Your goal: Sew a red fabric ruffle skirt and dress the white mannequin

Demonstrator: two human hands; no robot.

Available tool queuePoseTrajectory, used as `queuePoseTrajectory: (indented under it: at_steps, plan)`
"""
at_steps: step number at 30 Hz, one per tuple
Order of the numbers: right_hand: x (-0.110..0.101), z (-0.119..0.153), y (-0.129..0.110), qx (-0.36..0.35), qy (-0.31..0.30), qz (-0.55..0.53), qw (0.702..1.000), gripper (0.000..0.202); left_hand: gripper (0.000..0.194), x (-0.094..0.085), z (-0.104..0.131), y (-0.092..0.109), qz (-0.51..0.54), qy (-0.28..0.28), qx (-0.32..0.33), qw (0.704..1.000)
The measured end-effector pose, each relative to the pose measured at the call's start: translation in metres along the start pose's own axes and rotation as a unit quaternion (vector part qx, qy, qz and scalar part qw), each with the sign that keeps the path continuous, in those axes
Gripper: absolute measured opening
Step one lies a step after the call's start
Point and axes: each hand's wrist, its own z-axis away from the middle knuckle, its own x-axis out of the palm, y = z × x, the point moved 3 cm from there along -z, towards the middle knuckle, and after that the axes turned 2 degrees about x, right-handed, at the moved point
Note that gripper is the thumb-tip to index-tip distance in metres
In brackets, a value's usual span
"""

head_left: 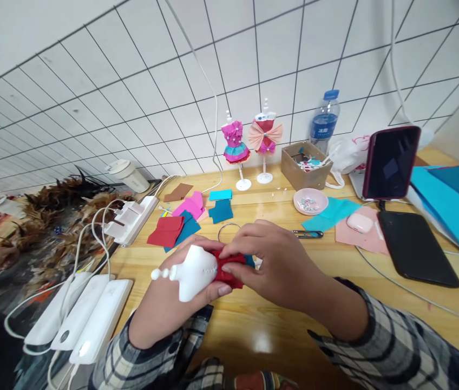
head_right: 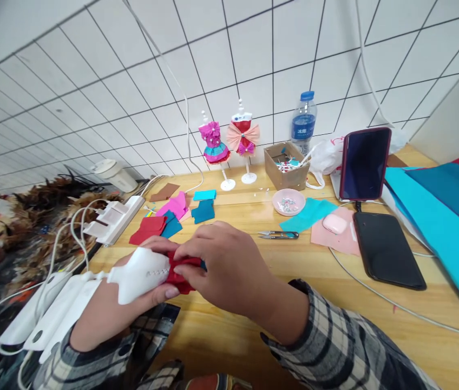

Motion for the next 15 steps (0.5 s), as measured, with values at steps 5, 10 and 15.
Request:
queuePoseTrajectory:
  at_steps: [5, 10, 15]
  plan:
    - [-0.002, 0.0, -0.001, -0.024, 0.014, 0.004, 1.0, 0.008, 0.036, -0.008, 0.001, 0.004, 0.013, 0.008, 0.008, 1.0]
    - [-0.003, 0.0, 0.001, -0.057, 0.034, 0.023, 0.998, 0.011, 0.025, -0.011, 0.003, 0.0, -0.023, 0.055, 0.029, 0.998]
    - [0.001, 0.003, 0.0, -0.105, 0.067, 0.055, 0.991, 0.015, 0.03, -0.005, 0.002, -0.011, -0.051, 0.075, 0.129, 0.987]
